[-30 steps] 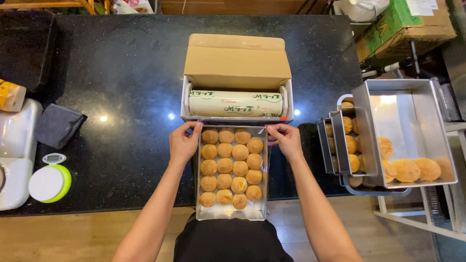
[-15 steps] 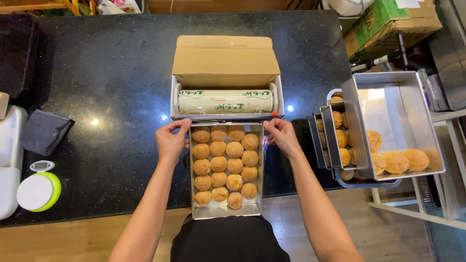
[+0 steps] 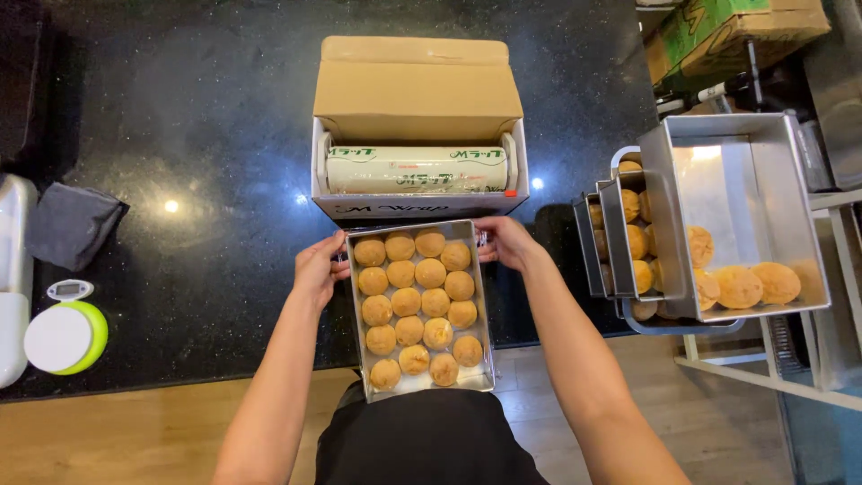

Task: Wrapping multiple metal trays filled with buns using plastic wrap from a cardboard dispenser.

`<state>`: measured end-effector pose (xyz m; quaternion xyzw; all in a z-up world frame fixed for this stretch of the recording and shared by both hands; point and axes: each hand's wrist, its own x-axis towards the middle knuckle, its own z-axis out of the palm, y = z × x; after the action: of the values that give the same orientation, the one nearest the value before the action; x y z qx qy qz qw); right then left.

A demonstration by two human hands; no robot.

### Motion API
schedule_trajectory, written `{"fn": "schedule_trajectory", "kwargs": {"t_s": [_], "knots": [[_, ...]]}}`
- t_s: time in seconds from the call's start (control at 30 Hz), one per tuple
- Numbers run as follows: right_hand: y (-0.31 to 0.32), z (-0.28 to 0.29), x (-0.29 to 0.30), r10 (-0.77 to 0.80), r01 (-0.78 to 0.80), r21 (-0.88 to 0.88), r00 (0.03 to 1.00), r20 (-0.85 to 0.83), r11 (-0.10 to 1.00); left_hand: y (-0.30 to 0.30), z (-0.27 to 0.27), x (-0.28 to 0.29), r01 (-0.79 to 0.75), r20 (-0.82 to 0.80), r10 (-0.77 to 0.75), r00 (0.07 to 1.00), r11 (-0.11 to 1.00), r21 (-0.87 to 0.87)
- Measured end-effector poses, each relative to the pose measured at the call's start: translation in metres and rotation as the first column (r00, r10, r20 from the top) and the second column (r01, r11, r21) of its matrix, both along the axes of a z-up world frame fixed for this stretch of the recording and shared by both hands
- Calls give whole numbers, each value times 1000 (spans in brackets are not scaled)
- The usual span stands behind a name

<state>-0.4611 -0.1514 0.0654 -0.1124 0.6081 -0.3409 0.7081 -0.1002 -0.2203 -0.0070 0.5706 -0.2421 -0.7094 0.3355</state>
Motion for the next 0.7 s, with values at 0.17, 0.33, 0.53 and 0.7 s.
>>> {"fn": "schedule_trajectory", "kwargs": {"t_s": [0.17,0.33,0.53,0.7], "knots": [[10,-141,-24,-100,89,97,989,109,991,20,4,-12,-121,-50,118,992,991,-50],[25,-96,-10,-191,179,78,960,203,981,41,-41,-13,-141,35,162,986,933,-332],[41,-81,-2,-163,171,43,976,-146,984,68,-30,-5,73,271,128,954,779,-623],[50,-149,-35,-253,239,84,911,325,967,79,-41,16,173,255,-1,967,735,-655]]}}
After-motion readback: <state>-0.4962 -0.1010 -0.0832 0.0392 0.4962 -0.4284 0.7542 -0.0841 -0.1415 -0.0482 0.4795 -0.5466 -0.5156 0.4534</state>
